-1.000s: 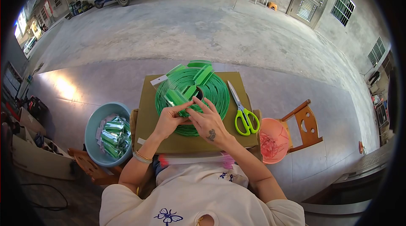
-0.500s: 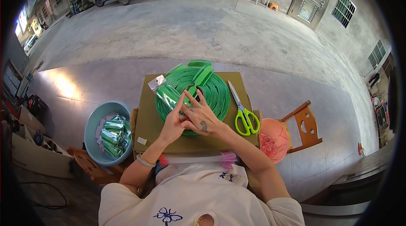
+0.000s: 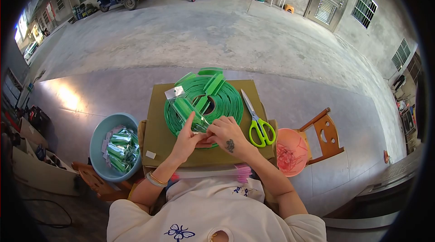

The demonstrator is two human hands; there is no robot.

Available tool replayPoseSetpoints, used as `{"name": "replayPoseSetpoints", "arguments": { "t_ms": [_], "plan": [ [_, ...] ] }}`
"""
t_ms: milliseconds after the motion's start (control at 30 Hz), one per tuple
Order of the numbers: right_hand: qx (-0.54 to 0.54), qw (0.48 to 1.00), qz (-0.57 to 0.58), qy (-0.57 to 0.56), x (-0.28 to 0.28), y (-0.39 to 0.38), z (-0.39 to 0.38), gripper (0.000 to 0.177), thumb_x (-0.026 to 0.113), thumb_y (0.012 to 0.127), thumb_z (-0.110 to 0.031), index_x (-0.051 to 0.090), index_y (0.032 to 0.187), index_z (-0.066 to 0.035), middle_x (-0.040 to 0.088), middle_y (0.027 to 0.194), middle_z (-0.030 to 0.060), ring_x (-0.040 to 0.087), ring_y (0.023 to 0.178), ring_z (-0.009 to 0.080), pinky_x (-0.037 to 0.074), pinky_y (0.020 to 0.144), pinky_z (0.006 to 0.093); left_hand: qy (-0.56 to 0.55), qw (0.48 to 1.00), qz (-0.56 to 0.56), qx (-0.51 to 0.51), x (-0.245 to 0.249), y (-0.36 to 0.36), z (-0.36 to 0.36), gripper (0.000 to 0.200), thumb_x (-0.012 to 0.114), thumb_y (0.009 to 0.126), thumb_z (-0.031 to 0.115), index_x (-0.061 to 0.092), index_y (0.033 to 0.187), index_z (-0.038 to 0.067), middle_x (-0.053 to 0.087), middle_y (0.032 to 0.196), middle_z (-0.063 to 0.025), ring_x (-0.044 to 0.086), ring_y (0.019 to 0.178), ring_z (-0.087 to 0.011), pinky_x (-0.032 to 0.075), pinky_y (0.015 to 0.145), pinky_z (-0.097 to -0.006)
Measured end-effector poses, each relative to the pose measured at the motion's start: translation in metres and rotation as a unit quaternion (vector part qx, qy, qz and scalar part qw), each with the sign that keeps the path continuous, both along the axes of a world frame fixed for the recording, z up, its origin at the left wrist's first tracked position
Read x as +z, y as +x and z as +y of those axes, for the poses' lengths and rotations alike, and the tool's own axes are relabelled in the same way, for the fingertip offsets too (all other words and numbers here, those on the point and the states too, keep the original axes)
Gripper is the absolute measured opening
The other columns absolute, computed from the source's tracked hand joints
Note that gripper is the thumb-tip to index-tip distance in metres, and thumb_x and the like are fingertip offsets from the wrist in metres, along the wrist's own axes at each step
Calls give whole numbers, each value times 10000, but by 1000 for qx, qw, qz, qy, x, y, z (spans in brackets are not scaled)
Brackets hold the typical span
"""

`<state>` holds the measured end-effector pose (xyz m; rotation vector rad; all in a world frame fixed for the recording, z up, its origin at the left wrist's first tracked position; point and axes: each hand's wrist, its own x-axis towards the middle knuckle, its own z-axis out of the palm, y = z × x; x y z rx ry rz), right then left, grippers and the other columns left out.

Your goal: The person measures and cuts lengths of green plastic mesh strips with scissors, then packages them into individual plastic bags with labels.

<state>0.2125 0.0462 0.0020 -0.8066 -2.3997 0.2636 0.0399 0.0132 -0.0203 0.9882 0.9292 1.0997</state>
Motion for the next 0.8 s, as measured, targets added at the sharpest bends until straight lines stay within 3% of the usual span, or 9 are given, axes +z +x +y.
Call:
{"name": "replayPoseSetpoints", "arguments": {
  "t_ms": [167,367,533,600,667,733,800],
  "plan": [
    [-26,998,-38,44,-12,-6,0,141,661,695,-156,553,760,-92,531,781,37,504,808,209,373,738,335,9,999,48,19,-4,1,-1,731,417,885,-37,-88,1405,60,616,865,-133,633,753,-170,575,694,-321],
    [-11,993,-65,100,-14,-10,0,113,625,725,-135,525,736,-84,507,738,44,487,785,221,372,709,342,-13,1000,10,26,-2,-1,1,743,422,877,-48,-87,1407,68,615,858,-132,640,773,-192,576,689,-327],
    [53,995,77,-40,20,23,-5,142,635,695,-22,532,784,-66,547,806,60,515,781,234,423,709,345,-24,1000,-1,12,6,-5,4,718,412,881,-34,-59,1413,73,621,910,-196,651,781,-245,569,692,-343],
    [-38,977,181,-103,35,65,4,149,611,711,37,533,810,-42,563,796,63,552,748,215,447,651,316,-28,1000,-3,-10,13,-6,1,698,409,885,-14,-36,1416,74,621,923,-222,654,783,-270,564,691,-350],
    [-194,926,265,-188,27,123,22,74,564,772,45,536,817,-7,557,701,66,553,610,109,452,550,247,-32,999,-1,-42,15,-10,-4,674,406,888,12,-5,1418,75,620,925,-243,655,789,-297,558,689,-358],
    [-309,892,234,-233,22,180,25,48,582,749,20,546,780,12,532,618,59,540,549,100,445,497,239,-38,998,11,-54,19,-9,-9,669,407,889,17,2,1419,77,620,929,-241,655,788,-290,556,693,-356],
    [-422,869,165,-199,-12,228,18,59,605,718,-8,558,704,25,531,544,69,534,473,115,422,432,245,-34,997,22,-66,19,-7,-9,665,408,890,22,10,1420,78,619,934,-240,655,786,-285,555,696,-353]
  ]
}}
